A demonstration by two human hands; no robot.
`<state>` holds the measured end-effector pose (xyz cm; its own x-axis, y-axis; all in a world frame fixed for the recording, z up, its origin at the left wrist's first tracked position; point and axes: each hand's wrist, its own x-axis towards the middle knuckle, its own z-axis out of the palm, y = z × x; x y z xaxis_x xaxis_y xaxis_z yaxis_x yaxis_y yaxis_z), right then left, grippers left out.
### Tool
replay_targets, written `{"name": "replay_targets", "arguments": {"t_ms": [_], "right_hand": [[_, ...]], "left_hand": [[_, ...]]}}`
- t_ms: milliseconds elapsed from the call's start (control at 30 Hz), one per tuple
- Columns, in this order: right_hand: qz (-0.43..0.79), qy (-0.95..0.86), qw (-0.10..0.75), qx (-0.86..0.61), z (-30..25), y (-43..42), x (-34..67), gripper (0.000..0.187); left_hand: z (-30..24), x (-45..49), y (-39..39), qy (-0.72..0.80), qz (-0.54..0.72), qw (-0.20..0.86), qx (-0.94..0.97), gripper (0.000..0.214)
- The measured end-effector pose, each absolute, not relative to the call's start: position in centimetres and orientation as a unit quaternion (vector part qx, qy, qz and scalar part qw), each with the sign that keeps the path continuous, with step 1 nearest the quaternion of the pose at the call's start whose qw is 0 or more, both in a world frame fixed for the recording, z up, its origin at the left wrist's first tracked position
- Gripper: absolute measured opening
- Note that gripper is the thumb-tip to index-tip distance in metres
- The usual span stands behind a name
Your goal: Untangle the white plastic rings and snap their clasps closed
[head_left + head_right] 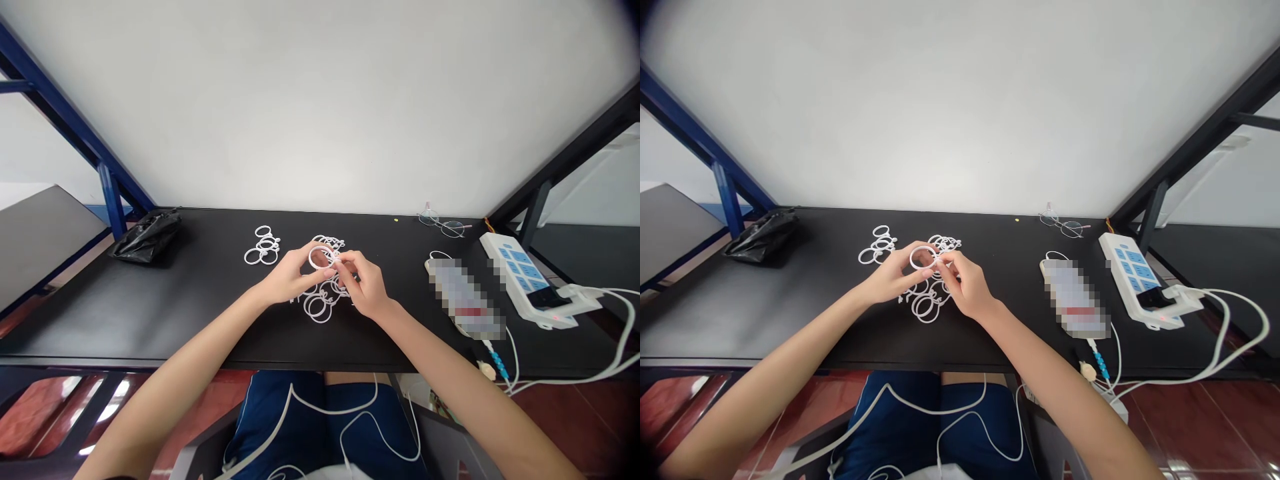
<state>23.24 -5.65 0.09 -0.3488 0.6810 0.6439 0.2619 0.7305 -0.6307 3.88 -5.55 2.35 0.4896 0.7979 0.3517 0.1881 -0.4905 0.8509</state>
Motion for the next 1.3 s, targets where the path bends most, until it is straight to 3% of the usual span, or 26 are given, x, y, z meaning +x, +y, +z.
{"name": "replay_targets", "arguments": {"t_ms": [133,300,400,600,900,1300], "right_hand": [[0.185,-0.809,0.489,-0.268,0.0,-6.0,23.4,0.007],[0.107,-0.815,0.521,-0.231,-0.5,-6.2,23.4,0.006],[0.071,-0.812,0.535,-0.222,-0.6,-6.3,23.2,0.008],[0.047,-0.811,0.538,-0.224,-0.3,-6.7,23.1,0.018],[0.058,-0.804,0.549,-0.222,-0.6,-7.1,22.9,0.010],[-0.001,-0.802,0.548,-0.239,-0.3,-7.2,23.0,0.012]], "left_hand": [[2.9,4.3,-6.7,0.308,0.421,0.308,0.795,0.030],[2.8,4.9,-7.1,0.278,0.457,0.093,0.840,0.034],[2.5,5.1,-7.0,0.250,0.488,0.027,0.836,0.032],[2.5,5.3,-7.3,0.269,0.502,0.041,0.821,0.036],[2.9,5.9,-8.2,0.290,0.525,0.083,0.796,0.039],[2.8,6.1,-8.6,0.286,0.525,0.109,0.794,0.027]]}}
